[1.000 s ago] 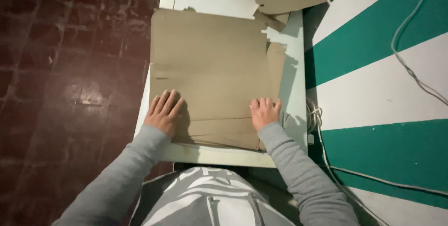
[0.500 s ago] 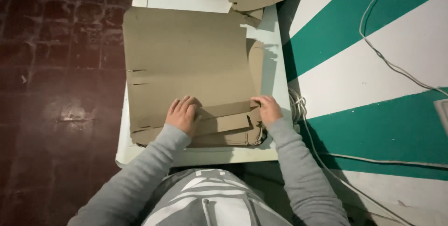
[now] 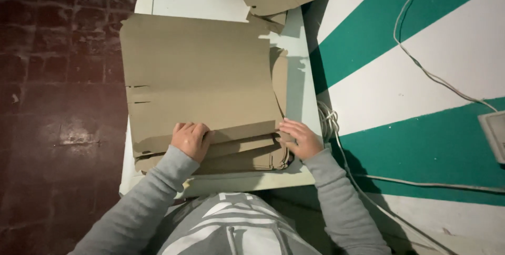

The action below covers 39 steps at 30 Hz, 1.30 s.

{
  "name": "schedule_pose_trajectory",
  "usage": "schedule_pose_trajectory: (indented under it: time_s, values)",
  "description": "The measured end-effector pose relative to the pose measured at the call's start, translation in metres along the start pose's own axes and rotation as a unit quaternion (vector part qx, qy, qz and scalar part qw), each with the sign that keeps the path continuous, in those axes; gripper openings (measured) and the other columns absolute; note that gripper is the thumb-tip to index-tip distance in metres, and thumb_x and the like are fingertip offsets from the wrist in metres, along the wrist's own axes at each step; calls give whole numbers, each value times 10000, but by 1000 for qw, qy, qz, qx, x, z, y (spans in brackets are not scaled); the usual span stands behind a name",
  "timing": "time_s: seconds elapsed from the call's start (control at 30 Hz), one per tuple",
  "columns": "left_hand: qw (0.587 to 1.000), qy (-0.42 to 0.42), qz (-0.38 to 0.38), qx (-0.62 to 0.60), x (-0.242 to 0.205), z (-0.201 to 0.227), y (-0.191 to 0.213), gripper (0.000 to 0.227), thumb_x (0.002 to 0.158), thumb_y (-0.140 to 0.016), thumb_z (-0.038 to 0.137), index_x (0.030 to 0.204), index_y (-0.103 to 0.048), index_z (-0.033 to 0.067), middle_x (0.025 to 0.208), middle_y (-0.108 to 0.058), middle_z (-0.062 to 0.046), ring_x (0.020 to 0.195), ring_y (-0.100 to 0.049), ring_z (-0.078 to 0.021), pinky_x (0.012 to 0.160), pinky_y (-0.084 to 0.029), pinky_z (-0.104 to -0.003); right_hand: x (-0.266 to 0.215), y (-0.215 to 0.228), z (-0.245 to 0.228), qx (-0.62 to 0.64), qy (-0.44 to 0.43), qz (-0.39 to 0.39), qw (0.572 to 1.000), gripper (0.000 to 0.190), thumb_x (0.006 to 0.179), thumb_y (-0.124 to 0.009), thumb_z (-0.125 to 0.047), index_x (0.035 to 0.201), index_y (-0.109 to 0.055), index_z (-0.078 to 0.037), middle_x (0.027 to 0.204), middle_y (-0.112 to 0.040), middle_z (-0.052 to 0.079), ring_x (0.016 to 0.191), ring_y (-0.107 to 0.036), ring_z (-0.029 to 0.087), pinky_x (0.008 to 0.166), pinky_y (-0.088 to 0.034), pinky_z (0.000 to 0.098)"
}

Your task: The person folds cardboard sheets by hand, using scissors to cut notches into the edges before stacking them on a table.

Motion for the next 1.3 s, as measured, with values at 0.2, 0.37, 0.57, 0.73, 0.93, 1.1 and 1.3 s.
schedule_pose_trajectory:
  time_s: [0.2,0.37,0.57,0.73,0.93,1.1,1.3]
  values:
    - [999,18,-51,-4,-8,-16,-16,150,898,-694,246,839,-635,121,739,-677,-64,769,-657,-299,786,-447,-443,8,-21,32,8,-20,27,999,230,895,-819,-254,1018,-742,-76,1143,-713,59,1182,-638,291,1031,-521,422]
    - [997,29,-62,27,-15,-24,-29,211,900,-711,301,816,-640,121,735,-680,-73,733,-652,-301,765,-442,-437,3,-44,35,-37,-88,89,991,300,837,-802,-242,1018,-662,-48,1138,-636,130,1127,-546,349,996,-472,456]
    - [997,31,-69,18,-12,-23,-27,212,909,-704,304,823,-645,120,725,-682,-61,732,-653,-293,756,-431,-436,-2,-41,22,-22,-64,145,987,447,876,-724,-181,1292,-633,-48,1337,-590,147,1226,-505,374,1072,-406,488]
    - [997,20,-70,10,-13,-20,-27,179,913,-693,286,837,-655,129,736,-688,-55,725,-655,-291,746,-421,-443,-12,-44,21,-32,-59,167,984,390,938,-646,-119,1325,-632,-69,1385,-592,119,1286,-517,346,1133,-399,474]
    - [998,18,-56,19,-11,-16,-17,209,914,-703,288,809,-633,120,733,-685,-54,724,-661,-290,744,-417,-446,-20,-28,36,14,-130,113,985,457,943,-485,12,1353,-646,-107,1501,-612,48,1482,-510,301,1244,-422,443]
    - [999,-37,22,-32,-3,13,18,146,851,-744,175,824,-608,128,749,-671,-41,736,-662,-268,746,-450,-414,-1,13,-12,117,55,95,987,616,802,-648,-14,1401,-500,-11,1568,-449,149,1523,-314,338,1214,-288,467]
    - [998,-54,-20,-27,11,54,51,155,862,-762,182,892,-631,105,813,-679,-61,783,-665,-266,789,-484,-417,-8,10,28,301,-43,-11,953,517,801,-731,-31,1315,-679,-57,1627,-456,125,1469,-474,251,1129,-459,385]
Point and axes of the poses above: each hand's wrist, its own x-axis towards the middle knuckle, its own y-axis out of the back of the hand, z = x × y, the point moved 10 cm from there along x, towards the middle knuckle
